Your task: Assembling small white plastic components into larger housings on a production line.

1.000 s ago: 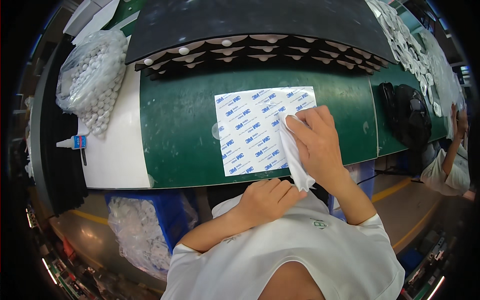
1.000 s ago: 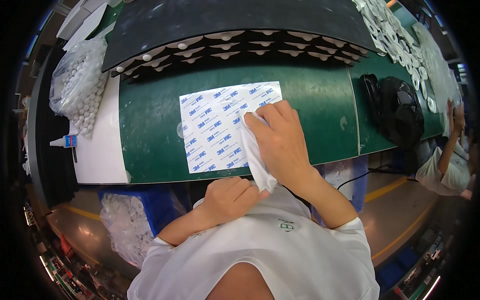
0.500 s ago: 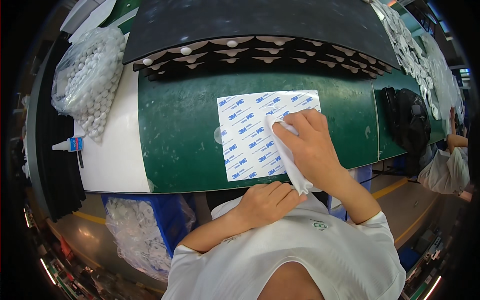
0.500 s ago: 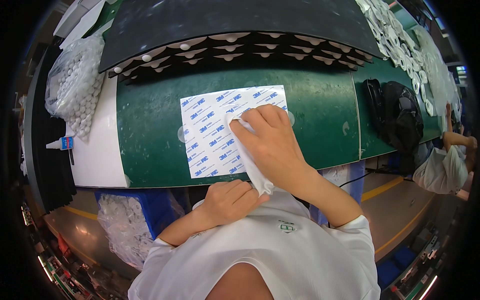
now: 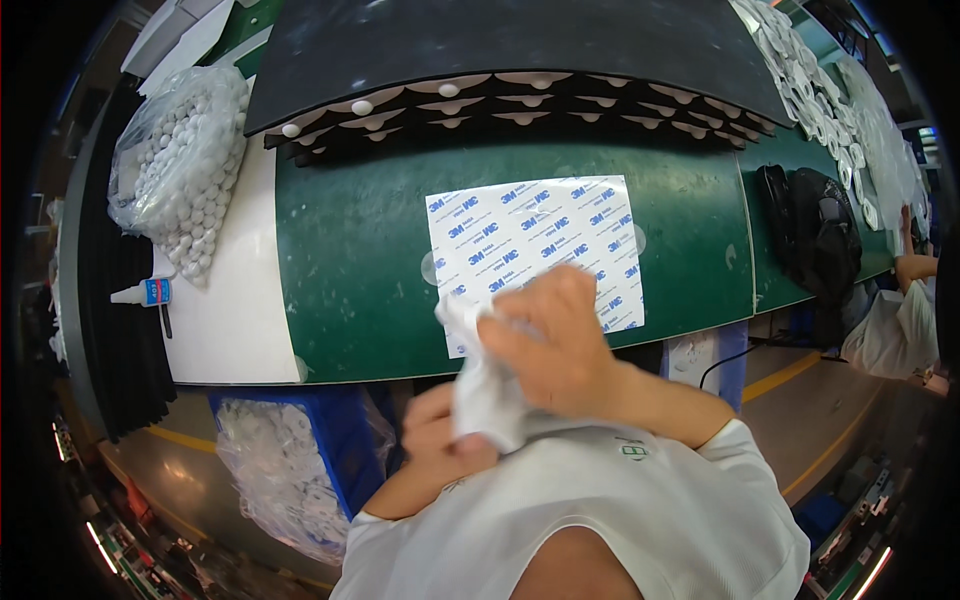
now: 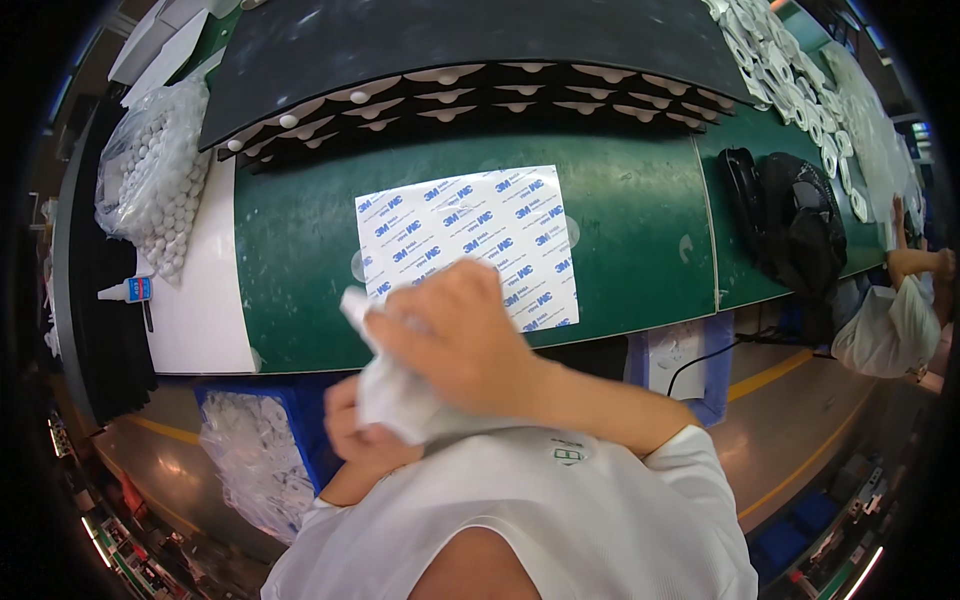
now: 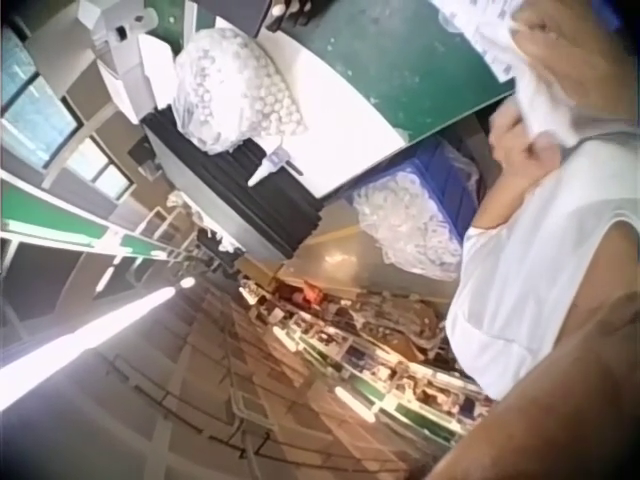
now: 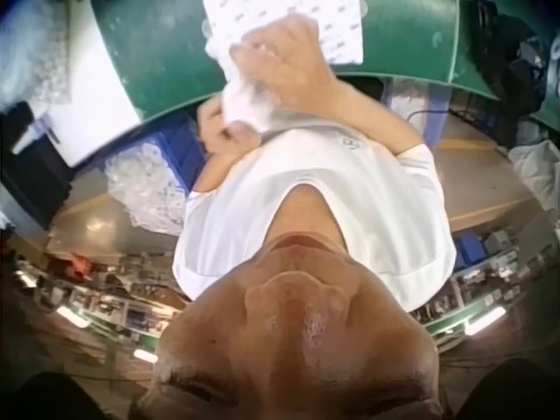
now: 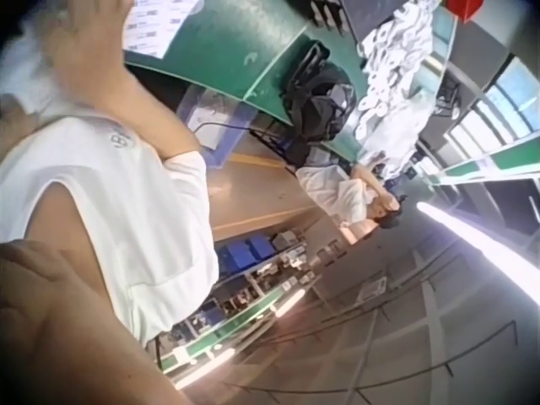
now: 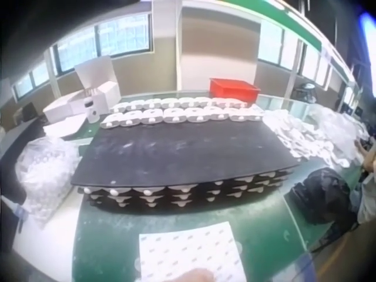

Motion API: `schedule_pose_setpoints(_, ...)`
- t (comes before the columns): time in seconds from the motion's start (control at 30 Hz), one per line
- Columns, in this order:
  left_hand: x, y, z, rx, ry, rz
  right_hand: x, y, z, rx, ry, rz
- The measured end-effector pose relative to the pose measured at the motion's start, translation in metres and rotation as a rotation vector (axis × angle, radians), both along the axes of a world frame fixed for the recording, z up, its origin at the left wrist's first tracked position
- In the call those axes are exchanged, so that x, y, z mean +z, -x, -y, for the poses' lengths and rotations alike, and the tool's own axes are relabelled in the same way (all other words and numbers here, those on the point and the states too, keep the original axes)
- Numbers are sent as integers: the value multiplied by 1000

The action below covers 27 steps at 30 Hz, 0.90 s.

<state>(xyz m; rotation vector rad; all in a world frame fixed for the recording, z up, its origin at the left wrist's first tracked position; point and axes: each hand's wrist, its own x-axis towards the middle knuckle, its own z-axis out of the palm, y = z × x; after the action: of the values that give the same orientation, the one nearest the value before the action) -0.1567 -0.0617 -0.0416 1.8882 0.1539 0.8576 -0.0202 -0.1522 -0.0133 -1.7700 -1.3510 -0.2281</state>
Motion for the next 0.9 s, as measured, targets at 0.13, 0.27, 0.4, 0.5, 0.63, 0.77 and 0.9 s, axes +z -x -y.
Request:
schedule_pose_setpoints(0.13,-5,2,6,451,241,158,-10,37,-4,148,-200,-176)
schedule_pose_setpoints(0.27,-4,11,-5,314,140,225,-18,48,-10,344,-229,-310)
schedule_pose_setpoints(0.4,3,7,-49,747,-63,330,-10,42,-9,323,-151,-290)
schedule_pose_setpoints(0.5,31,19,-114,1060,-280,437,0,24,11,227,-128,-204)
schedule_pose_setpoints(0.63,17,52,-178,1071,-469,138,0,-16,50,-1,-101,-115)
schedule_pose_setpoints(0.77,-4,59,-181,851,-468,-637,-2,-42,86,-346,-57,-111)
schedule_pose_setpoints(0.9,6,32,-162,971,-466,-527,-7,-51,99,-544,1,-337)
